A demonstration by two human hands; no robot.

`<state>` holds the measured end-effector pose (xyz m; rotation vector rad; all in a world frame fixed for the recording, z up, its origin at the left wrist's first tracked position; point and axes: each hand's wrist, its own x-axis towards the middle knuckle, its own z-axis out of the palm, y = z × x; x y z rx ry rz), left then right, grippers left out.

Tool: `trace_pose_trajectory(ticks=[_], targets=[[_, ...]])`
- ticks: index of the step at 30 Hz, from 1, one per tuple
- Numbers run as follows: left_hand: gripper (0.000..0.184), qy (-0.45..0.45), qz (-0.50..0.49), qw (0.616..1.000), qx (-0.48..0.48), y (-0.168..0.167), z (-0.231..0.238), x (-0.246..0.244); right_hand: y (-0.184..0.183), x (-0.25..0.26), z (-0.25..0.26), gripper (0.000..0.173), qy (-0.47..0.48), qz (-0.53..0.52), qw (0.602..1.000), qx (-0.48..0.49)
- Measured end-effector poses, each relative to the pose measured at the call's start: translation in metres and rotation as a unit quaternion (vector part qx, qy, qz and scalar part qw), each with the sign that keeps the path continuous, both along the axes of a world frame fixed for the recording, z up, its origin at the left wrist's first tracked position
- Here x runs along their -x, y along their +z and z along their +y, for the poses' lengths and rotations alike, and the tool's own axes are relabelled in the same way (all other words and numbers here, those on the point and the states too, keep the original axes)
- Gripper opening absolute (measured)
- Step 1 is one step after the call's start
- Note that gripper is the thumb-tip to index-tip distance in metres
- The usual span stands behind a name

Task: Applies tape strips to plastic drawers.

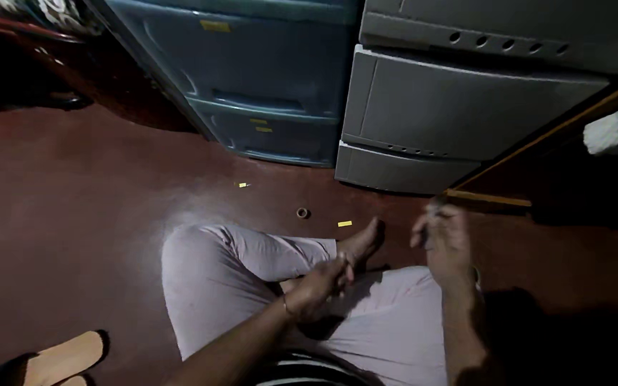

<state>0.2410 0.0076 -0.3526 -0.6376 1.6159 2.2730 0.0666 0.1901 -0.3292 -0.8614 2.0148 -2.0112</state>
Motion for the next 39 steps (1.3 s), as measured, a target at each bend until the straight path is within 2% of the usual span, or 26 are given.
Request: trace_pose_trajectory(ticks=[2,4,7,12,16,19,27,33,36,39], targets=[[0.048,0.004,0.055,0.998,0.035,0.005,-0.016,0.015,-0.002,-0.023,0.001,0.029,0.068,0.117,0.974,-0.183],[0.048,0.017,0.064,0.996,0.052,0.012,-0.021,0.025,-0.008,-0.038,-0.002,0.027,0.08,0.201,0.945,-0.247],[0.046,0.014,0.054,0.995,0.078,0.013,-0.015,0.028,-0.019,-0.046,-0.001,0.025,0.067,0.262,0.932,-0.243],[0.045,-0.034,0.054,0.989,0.133,0.008,-0.008,0.031,-0.028,-0.046,0.003,0.024,0.057,0.274,0.931,-0.233],[0.046,-0.149,0.027,0.939,0.308,0.02,-0.009,0.041,-0.029,-0.043,0.008,0.023,0.068,0.299,0.917,-0.255],[0.048,-0.194,0.023,0.908,0.371,0.023,-0.007,0.046,-0.032,-0.043,0.009,0.023,0.081,0.319,0.906,-0.268],[0.037,-0.162,0.038,0.921,0.351,0.01,-0.01,0.052,-0.049,-0.044,0.003,0.021,0.076,0.309,0.917,-0.241],[0.031,-0.181,0.027,0.908,0.376,0.007,-0.008,0.055,-0.059,-0.044,0.001,0.022,0.073,0.311,0.919,-0.231],[0.03,-0.198,0.023,0.898,0.391,0.004,-0.008,0.055,-0.061,-0.047,0.001,0.021,0.091,0.26,0.933,-0.231],[0.033,-0.215,0.028,0.88,0.424,0.002,-0.009,0.057,-0.063,-0.051,-0.002,0.021,0.115,0.154,0.954,-0.231]])
